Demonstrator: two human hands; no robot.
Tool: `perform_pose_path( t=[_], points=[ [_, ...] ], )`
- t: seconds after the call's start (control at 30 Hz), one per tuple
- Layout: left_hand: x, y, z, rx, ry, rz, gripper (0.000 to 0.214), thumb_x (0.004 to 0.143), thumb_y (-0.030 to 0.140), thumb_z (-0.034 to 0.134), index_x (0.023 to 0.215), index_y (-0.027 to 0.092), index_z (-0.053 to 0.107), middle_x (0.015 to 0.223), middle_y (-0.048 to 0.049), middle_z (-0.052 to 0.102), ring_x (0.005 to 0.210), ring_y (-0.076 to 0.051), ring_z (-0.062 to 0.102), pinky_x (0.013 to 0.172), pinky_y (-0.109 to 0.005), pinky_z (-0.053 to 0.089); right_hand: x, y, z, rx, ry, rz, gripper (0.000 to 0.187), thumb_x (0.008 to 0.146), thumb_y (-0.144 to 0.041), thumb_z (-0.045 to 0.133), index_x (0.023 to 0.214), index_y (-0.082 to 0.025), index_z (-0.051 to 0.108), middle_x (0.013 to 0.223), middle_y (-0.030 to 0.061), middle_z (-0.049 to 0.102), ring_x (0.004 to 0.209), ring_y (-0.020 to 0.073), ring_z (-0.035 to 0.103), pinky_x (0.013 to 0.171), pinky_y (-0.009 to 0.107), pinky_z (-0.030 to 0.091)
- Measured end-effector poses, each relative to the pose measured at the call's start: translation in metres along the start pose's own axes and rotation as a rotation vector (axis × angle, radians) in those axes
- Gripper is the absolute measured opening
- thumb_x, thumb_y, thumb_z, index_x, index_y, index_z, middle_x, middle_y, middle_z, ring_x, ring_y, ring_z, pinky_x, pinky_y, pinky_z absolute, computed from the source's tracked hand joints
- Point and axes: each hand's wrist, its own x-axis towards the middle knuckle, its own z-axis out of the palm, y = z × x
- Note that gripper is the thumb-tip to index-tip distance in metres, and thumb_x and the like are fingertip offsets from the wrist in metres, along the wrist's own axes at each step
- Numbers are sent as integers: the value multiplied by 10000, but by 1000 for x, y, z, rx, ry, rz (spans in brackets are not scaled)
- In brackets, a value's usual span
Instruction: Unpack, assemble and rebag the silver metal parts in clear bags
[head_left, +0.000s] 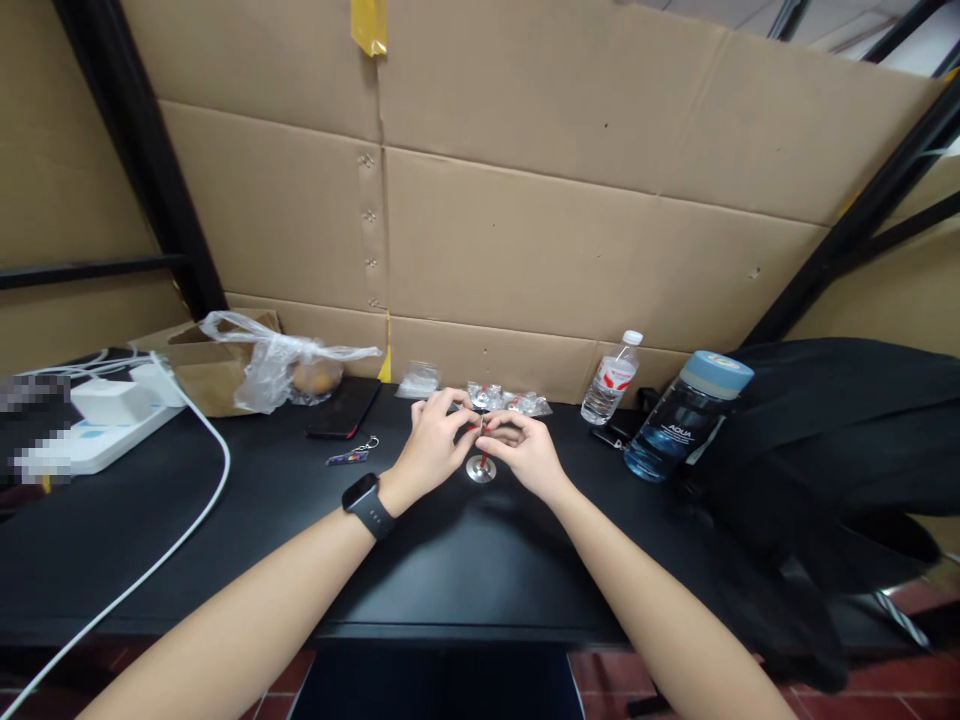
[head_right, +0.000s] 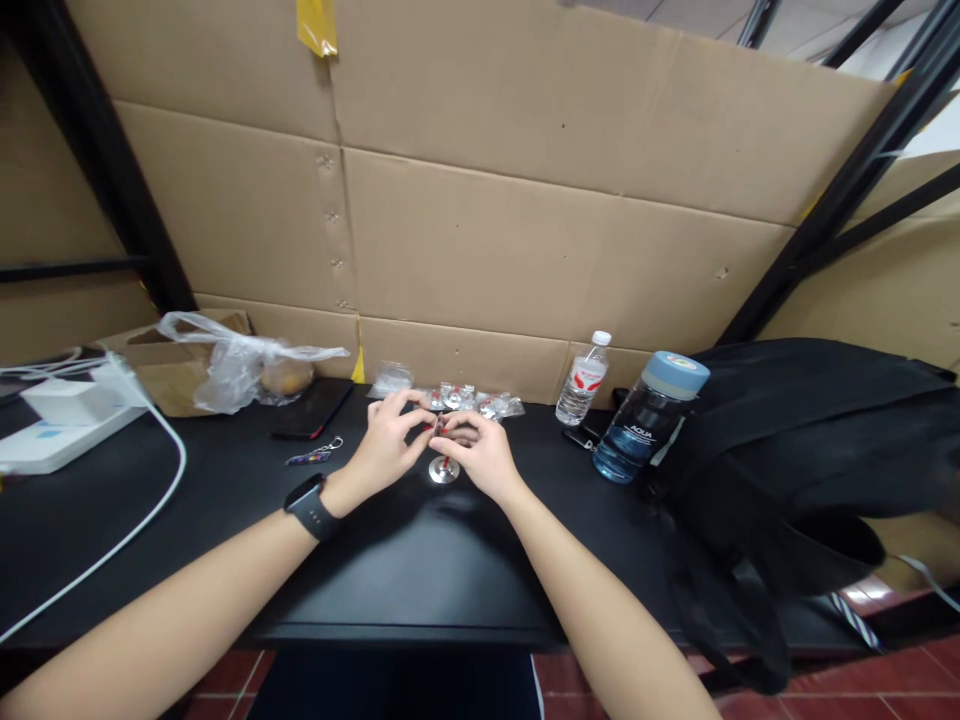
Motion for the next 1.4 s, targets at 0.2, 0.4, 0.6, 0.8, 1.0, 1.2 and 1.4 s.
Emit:
perform_pose_path(
  t=[0.2, 0.4, 0.6, 0.8, 1.0, 1.2, 1.4],
  points=[
    [3, -1, -3, 5, 27, -4, 109, 939, 290, 597, 940, 243, 696, 1157, -60, 601, 1139, -246, 536, 927, -404, 333, 3, 1, -6, -217, -95, -100, 279, 930, -464, 600, 942, -197, 677, 1153, 81, 626, 1025, 211, 639, 840, 335, 571],
    [3, -1, -1, -68, 6, -24, 111, 951, 249, 554, 998, 232, 654, 1142, -51, 603, 1140, -225, 547, 935, -377, 353, 2, -4, -6, -423, -115, -189, 270, 1001, -397, 491, 877, -204, 633, 1078, 62, 615, 1053, 203, 592, 958, 363, 489],
    [3, 0, -3, -122, -80, -38, 195, 975, 330, 516, 1128, 264, 618, 1210, -39, 615, 1189, -223, 527, 974, -380, 354, 1, -12, -13, -569, -116, -220, 239, 986, -355, 528, 839, -207, 644, 1144, 70, 581, 1111, 209, 563, 1018, 372, 421],
    [-1, -6, 3, -24, -196, 10, 200, 878, 370, 652, 1056, 289, 694, 1195, -16, 638, 1160, -248, 511, 946, -407, 339, 0, -15, -15, -595, -165, -225, 250, 986, -326, 527, 808, -198, 647, 1195, 78, 568, 1190, 220, 529, 1066, 386, 368],
    [0, -7, 4, -4, -193, 37, 126, 883, 377, 673, 938, 293, 749, 1123, -19, 665, 1114, -240, 510, 890, -397, 324, 2, -14, -15, -611, -185, -219, 261, 991, -354, 522, 828, -202, 658, 1187, 77, 579, 1167, 224, 541, 1031, 372, 386],
    [0, -11, 1, 18, -191, -42, 148, 928, 341, 601, 905, 257, 721, 931, -24, 706, 972, -222, 567, 833, -377, 303, 3, -4, -23, -661, -218, -124, 184, 976, -363, 535, 1007, -210, 632, 910, 33, 639, 791, 172, 582, 753, 302, 461],
    [1, -23, 4, 31, -238, -118, 152, 952, 303, 532, 935, 241, 669, 873, -14, 737, 890, -213, 636, 838, -364, 299, 0, 15, -23, -793, -392, -41, 46, 843, -219, 682, 883, -208, 699, 755, 0, 654, 662, 141, 577, 634, 249, 415]
  ],
)
